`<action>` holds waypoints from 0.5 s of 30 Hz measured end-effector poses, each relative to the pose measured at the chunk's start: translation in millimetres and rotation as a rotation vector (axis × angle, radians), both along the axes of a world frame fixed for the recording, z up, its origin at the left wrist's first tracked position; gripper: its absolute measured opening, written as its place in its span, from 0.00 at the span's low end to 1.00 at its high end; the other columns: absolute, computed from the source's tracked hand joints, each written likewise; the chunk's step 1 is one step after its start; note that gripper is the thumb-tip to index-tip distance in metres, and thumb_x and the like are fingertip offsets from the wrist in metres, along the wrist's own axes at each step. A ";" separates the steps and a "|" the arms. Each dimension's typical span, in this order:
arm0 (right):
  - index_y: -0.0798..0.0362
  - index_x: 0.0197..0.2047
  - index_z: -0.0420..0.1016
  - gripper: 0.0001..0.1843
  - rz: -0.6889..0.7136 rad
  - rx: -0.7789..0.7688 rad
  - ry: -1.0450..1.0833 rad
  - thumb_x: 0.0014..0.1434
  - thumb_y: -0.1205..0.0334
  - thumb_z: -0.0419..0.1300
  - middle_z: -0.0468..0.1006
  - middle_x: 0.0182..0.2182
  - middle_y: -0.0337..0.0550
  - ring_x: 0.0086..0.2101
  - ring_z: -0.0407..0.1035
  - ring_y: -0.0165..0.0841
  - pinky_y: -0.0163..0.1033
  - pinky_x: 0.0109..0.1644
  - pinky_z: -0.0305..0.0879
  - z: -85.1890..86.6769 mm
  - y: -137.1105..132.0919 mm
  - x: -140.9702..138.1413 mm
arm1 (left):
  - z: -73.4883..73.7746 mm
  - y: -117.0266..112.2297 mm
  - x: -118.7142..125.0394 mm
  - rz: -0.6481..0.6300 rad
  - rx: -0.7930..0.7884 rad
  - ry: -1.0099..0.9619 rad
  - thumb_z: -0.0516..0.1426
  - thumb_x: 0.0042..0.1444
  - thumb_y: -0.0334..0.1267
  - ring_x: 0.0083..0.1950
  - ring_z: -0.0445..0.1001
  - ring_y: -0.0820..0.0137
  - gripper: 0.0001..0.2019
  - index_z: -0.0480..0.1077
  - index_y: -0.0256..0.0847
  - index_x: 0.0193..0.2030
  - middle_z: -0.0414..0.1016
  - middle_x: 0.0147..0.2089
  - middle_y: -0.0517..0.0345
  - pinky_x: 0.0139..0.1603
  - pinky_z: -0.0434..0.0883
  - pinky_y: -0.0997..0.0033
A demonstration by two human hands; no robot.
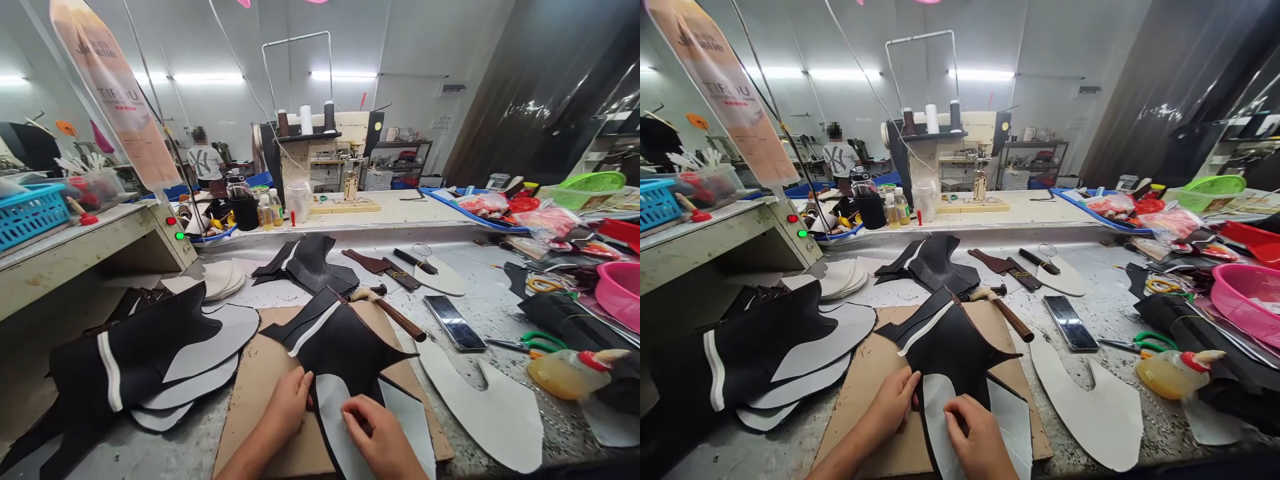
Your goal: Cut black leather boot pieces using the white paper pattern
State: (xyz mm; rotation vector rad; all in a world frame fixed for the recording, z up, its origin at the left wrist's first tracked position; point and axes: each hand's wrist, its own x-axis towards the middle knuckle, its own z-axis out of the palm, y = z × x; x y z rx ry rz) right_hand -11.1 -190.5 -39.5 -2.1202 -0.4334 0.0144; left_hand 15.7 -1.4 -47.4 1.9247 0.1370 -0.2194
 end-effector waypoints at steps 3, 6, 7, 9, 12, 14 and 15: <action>0.53 0.43 0.69 0.14 -0.133 -0.069 0.083 0.54 0.57 0.57 0.75 0.29 0.41 0.26 0.70 0.34 0.35 0.31 0.65 7.0 19.2 8.6 | 6.2 -0.3 0.1 -0.009 -0.031 0.036 0.40 0.51 0.64 0.11 0.53 0.77 0.24 0.54 0.44 0.25 0.61 0.17 0.67 0.12 0.49 0.75; 0.56 0.47 0.66 0.16 -0.167 -0.331 0.120 0.57 0.57 0.57 0.75 0.27 0.42 0.27 0.71 0.36 0.35 0.29 0.60 18.2 38.9 19.7 | 9.2 -4.7 1.4 0.006 -0.020 0.068 0.48 0.51 0.59 0.11 0.56 0.78 0.20 0.53 0.44 0.25 0.63 0.19 0.67 0.11 0.49 0.76; 0.56 0.44 0.67 0.12 -0.160 -0.423 0.108 0.59 0.58 0.55 0.76 0.27 0.43 0.28 0.72 0.37 0.35 0.29 0.57 21.3 44.5 23.3 | 9.4 -6.9 2.6 0.022 -0.007 0.081 0.50 0.51 0.56 0.11 0.57 0.78 0.18 0.53 0.44 0.25 0.62 0.18 0.68 0.10 0.49 0.77; 0.55 0.37 0.69 0.08 -0.146 -0.543 0.081 0.61 0.63 0.50 0.77 0.28 0.47 0.30 0.73 0.39 0.35 0.27 0.52 24.3 51.1 28.3 | 9.2 -10.4 6.0 0.058 0.025 0.108 0.53 0.52 0.49 0.10 0.57 0.77 0.15 0.52 0.44 0.24 0.61 0.17 0.69 0.09 0.47 0.77; 0.53 0.30 0.67 0.11 -0.095 -0.554 0.042 0.61 0.67 0.47 0.76 0.28 0.45 0.29 0.72 0.37 0.35 0.27 0.49 17.5 38.3 23.6 | 11.0 -7.5 13.9 0.103 0.068 0.110 0.51 0.55 0.42 0.10 0.57 0.77 0.12 0.52 0.44 0.24 0.59 0.15 0.70 0.10 0.47 0.77; 0.52 0.27 0.63 0.09 -0.030 -0.548 0.033 0.59 0.68 0.49 0.74 0.24 0.41 0.26 0.69 0.34 0.34 0.26 0.48 7.1 12.1 10.2 | 13.9 0.8 20.1 0.123 0.086 0.085 0.51 0.55 0.40 0.11 0.57 0.77 0.11 0.54 0.43 0.25 0.57 0.15 0.71 0.11 0.49 0.77; 0.52 0.25 0.61 0.09 -0.011 -0.540 0.038 0.57 0.67 0.50 0.72 0.22 0.39 0.24 0.67 0.33 0.34 0.26 0.48 2.1 -3.9 1.7 | 15.3 5.5 23.1 0.125 0.090 0.076 0.51 0.55 0.39 0.11 0.57 0.77 0.10 0.54 0.43 0.25 0.56 0.15 0.71 0.11 0.50 0.78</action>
